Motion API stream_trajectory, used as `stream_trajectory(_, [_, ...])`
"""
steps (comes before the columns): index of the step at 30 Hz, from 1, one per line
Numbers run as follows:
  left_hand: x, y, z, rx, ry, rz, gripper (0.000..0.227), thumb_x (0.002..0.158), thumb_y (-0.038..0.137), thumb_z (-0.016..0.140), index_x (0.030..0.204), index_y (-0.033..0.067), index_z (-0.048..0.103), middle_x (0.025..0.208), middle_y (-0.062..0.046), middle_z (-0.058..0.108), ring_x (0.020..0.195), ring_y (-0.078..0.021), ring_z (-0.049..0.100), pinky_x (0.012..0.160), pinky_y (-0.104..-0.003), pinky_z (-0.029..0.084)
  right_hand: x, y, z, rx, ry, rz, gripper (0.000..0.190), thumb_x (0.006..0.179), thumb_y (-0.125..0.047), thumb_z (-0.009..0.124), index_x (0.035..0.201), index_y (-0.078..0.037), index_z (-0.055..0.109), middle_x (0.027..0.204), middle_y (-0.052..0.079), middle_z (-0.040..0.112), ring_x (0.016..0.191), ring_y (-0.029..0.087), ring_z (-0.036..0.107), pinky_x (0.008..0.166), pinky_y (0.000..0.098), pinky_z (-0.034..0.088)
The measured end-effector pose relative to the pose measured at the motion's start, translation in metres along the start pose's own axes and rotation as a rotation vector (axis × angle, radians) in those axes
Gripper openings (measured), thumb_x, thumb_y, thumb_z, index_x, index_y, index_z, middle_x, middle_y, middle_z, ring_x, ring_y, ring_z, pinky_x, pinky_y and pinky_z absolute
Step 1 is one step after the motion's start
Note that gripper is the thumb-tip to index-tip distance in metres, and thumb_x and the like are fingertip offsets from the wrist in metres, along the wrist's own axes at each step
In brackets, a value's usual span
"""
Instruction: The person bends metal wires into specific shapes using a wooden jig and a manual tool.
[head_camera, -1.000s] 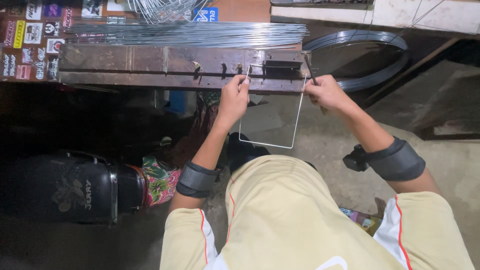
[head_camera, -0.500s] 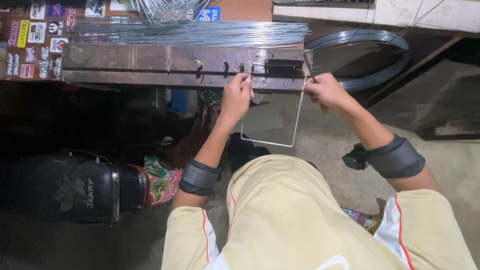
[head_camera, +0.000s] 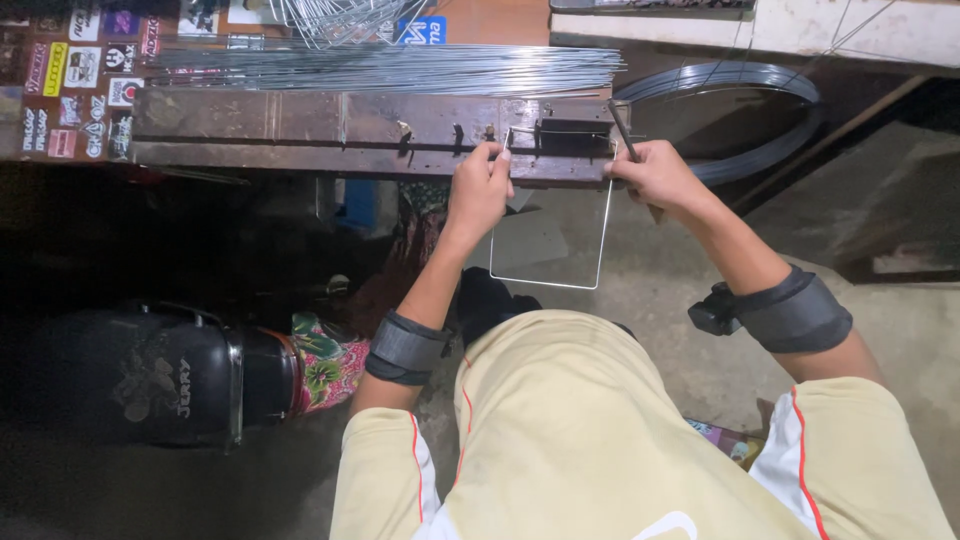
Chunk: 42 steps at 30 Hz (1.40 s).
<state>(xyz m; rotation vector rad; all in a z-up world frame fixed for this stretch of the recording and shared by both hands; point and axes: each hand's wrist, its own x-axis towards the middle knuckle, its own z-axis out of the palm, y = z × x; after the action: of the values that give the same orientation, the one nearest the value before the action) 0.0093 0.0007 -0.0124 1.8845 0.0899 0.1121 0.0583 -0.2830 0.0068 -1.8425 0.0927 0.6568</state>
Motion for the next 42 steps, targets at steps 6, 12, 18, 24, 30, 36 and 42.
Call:
stream_trajectory(6, [-0.002, -0.005, 0.004, -0.022, 0.045, 0.058, 0.023, 0.104, 0.02, 0.057, 0.101, -0.0013, 0.067, 0.057, -0.008, 0.061, 0.049, -0.0134, 0.058, 0.05, -0.033, 0.044, 0.006, 0.015, -0.001, 0.0, 0.001, -0.087, 0.017, 0.096, -0.018, 0.071, 0.088, -0.004, 0.066, 0.062, -0.003, 0.052, 0.05, 0.006, 0.046, 0.041, 0.0262, 0.029])
stream_trajectory(12, [-0.004, -0.006, 0.006, 0.016, 0.092, 0.086, 0.023, 0.103, 0.019, 0.057, 0.1, -0.0013, 0.067, 0.058, -0.006, 0.061, 0.049, -0.0127, 0.059, 0.05, -0.033, 0.045, 0.011, 0.024, 0.0, 0.042, 0.003, -0.092, 0.016, 0.096, -0.018, 0.072, 0.09, -0.004, 0.067, 0.066, -0.004, 0.053, 0.052, 0.005, 0.048, 0.044, 0.0252, 0.034])
stream_trajectory(18, [-0.003, -0.01, 0.007, -0.019, 0.098, 0.096, 0.023, 0.103, 0.018, 0.058, 0.1, -0.0026, 0.067, 0.058, -0.007, 0.059, 0.05, -0.0122, 0.055, 0.049, -0.034, 0.043, 0.013, 0.028, 0.0, 0.054, 0.006, -0.122, 0.017, 0.098, -0.02, 0.071, 0.091, -0.004, 0.069, 0.068, -0.004, 0.056, 0.053, 0.005, 0.048, 0.045, 0.0239, 0.035])
stream_trajectory(24, [-0.004, -0.014, 0.008, -0.067, 0.082, 0.108, 0.023, 0.104, 0.018, 0.057, 0.1, -0.0029, 0.066, 0.058, -0.003, 0.058, 0.05, -0.0091, 0.053, 0.049, -0.031, 0.041, 0.004, 0.02, 0.004, 0.071, 0.024, -0.131, 0.017, 0.097, -0.019, 0.071, 0.094, -0.003, 0.07, 0.07, -0.004, 0.057, 0.054, 0.005, 0.05, 0.047, 0.0238, 0.038])
stream_trajectory(30, [-0.003, -0.018, 0.01, -0.14, 0.069, 0.094, 0.023, 0.104, 0.017, 0.057, 0.1, -0.0031, 0.066, 0.059, 0.0, 0.057, 0.05, -0.0059, 0.051, 0.047, -0.028, 0.04, 0.01, 0.027, 0.002, 0.099, 0.015, -0.128, 0.018, 0.098, -0.019, 0.071, 0.095, -0.002, 0.07, 0.069, -0.005, 0.055, 0.054, 0.005, 0.047, 0.047, 0.024, 0.038])
stream_trajectory(36, [-0.003, -0.022, 0.011, -0.186, 0.048, 0.074, 0.023, 0.105, 0.018, 0.057, 0.1, -0.003, 0.066, 0.059, 0.001, 0.055, 0.051, -0.0051, 0.049, 0.047, -0.028, 0.038, 0.007, 0.025, 0.002, 0.087, 0.018, -0.142, 0.018, 0.098, -0.019, 0.071, 0.096, -0.001, 0.071, 0.068, -0.005, 0.054, 0.053, 0.005, 0.047, 0.046, 0.0245, 0.037])
stream_trajectory(42, [-0.003, -0.023, 0.01, -0.174, 0.044, 0.067, 0.023, 0.105, 0.018, 0.058, 0.101, -0.003, 0.066, 0.059, 0.002, 0.055, 0.051, -0.004, 0.048, 0.047, -0.027, 0.038, 0.009, 0.026, 0.002, 0.077, 0.02, -0.137, 0.018, 0.098, -0.019, 0.071, 0.095, -0.001, 0.071, 0.069, -0.004, 0.056, 0.054, 0.005, 0.049, 0.046, 0.0244, 0.038])
